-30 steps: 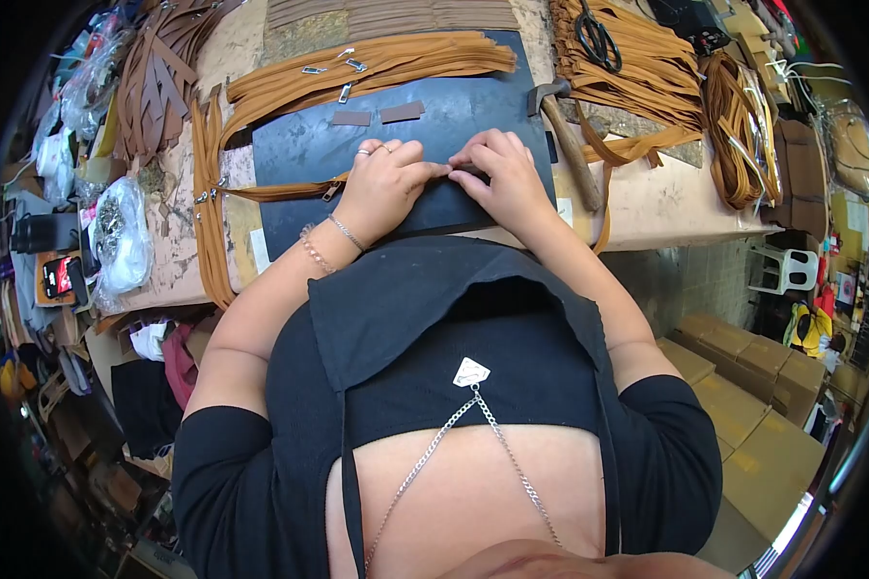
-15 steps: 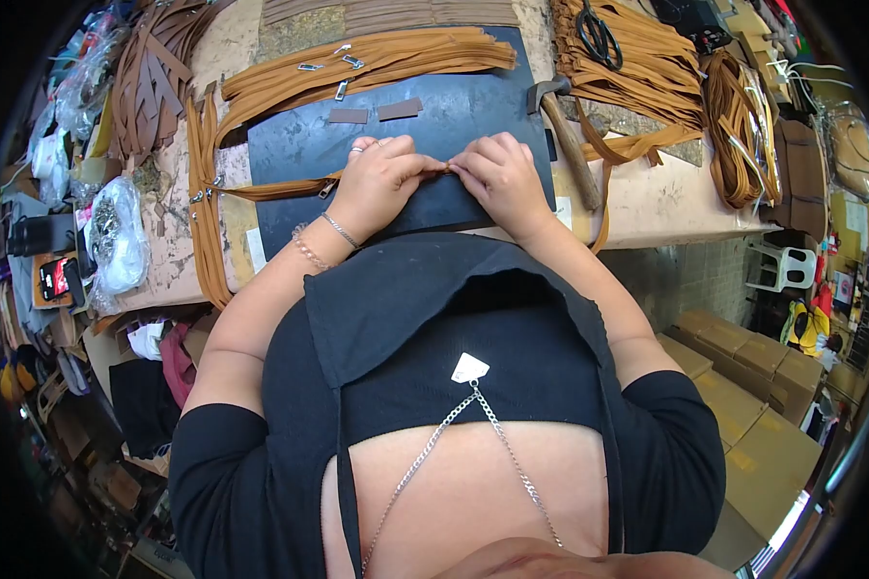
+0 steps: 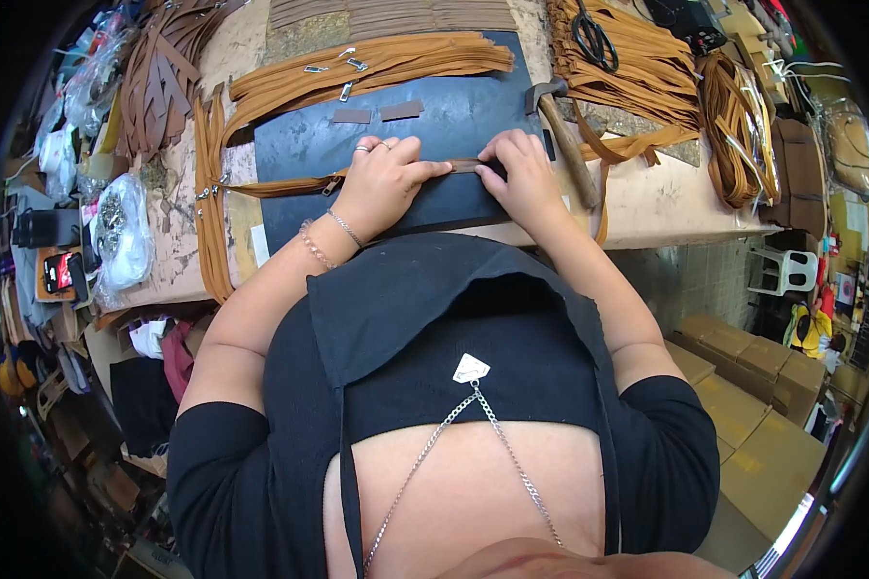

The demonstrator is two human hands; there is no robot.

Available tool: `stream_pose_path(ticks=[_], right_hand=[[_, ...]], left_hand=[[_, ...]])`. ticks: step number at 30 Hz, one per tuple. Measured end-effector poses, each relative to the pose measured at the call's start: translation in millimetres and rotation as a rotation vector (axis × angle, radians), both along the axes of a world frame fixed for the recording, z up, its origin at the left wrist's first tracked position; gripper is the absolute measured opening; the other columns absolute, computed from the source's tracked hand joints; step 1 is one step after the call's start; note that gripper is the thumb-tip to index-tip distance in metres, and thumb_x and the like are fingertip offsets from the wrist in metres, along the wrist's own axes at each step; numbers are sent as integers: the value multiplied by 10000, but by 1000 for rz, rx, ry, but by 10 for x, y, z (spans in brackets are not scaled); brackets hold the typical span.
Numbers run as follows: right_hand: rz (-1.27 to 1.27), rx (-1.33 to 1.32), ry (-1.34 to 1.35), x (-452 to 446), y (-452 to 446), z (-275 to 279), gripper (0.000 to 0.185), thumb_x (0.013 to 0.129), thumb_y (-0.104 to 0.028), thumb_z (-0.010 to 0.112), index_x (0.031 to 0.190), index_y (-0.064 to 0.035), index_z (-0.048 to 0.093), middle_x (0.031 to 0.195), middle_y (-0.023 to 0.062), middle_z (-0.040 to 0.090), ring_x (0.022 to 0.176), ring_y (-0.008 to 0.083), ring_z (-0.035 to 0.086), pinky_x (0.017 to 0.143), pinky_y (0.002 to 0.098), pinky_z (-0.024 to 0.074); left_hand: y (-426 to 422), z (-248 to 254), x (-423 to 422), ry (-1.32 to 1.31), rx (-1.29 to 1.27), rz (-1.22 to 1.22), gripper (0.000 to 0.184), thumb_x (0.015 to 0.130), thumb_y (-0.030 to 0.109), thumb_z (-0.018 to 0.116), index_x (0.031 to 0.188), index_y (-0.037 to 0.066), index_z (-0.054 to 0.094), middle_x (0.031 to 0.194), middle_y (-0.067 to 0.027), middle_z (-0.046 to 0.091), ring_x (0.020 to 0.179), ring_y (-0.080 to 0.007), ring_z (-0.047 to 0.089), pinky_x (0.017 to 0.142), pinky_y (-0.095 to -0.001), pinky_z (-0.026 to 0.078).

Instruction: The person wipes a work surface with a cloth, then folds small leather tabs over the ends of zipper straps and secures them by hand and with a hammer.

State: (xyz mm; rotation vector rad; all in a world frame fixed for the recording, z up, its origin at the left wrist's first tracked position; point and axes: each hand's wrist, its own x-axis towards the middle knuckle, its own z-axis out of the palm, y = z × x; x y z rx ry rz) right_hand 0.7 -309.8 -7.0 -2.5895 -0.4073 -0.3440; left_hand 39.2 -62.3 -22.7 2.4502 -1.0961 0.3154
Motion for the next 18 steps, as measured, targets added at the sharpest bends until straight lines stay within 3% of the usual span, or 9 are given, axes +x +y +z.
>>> stream_pose_path(ticks=[3, 5, 12, 15, 18], right_hand=[[-8, 90, 198, 90, 15, 32, 171, 879, -94, 743, 1031, -46, 680, 1018, 80, 665, 986, 305, 629, 891, 389, 511], [-45, 457, 449, 126, 73, 91, 125, 918, -36, 691, 1042, -32, 689, 991, 92, 666, 975, 268, 651, 878, 354, 522], [156, 472, 235, 177, 94, -59, 104, 947, 11, 637, 1023, -20, 700, 983, 119, 663, 957, 278, 669, 860, 354, 542], [106, 490, 236, 132, 134, 70, 106, 953, 17, 634, 1026, -17, 703, 981, 115, 659, 955, 271, 670, 856, 351, 546], [-58, 375, 424, 88, 149, 148, 127, 951, 23, 638, 1046, -11, 715, 1000, 120, 664, 954, 257, 679, 859, 341, 550]], left_hand=[[-2, -16, 6, 16, -13, -1, 247, 912, 158, 672, 1064, 307, 796, 861, -10, 517, 847, -187, 613, 895, -399, 397], [-5, -26, 16, 29, -29, 5, 235, 901, 158, 687, 1051, 303, 795, 864, -6, 521, 847, -188, 617, 890, -397, 396], [1, -35, 54, 185, -98, 31, 175, 877, 158, 731, 990, 278, 787, 875, 12, 552, 841, -183, 628, 868, -387, 391], [6, -44, 39, 141, -129, 2, 248, 854, 111, 733, 1040, 265, 790, 857, 7, 532, 848, -188, 604, 829, -375, 372], [0, -23, 29, 116, -115, 7, 256, 860, 112, 728, 1057, 265, 786, 868, 4, 536, 848, -190, 609, 838, -379, 374]])
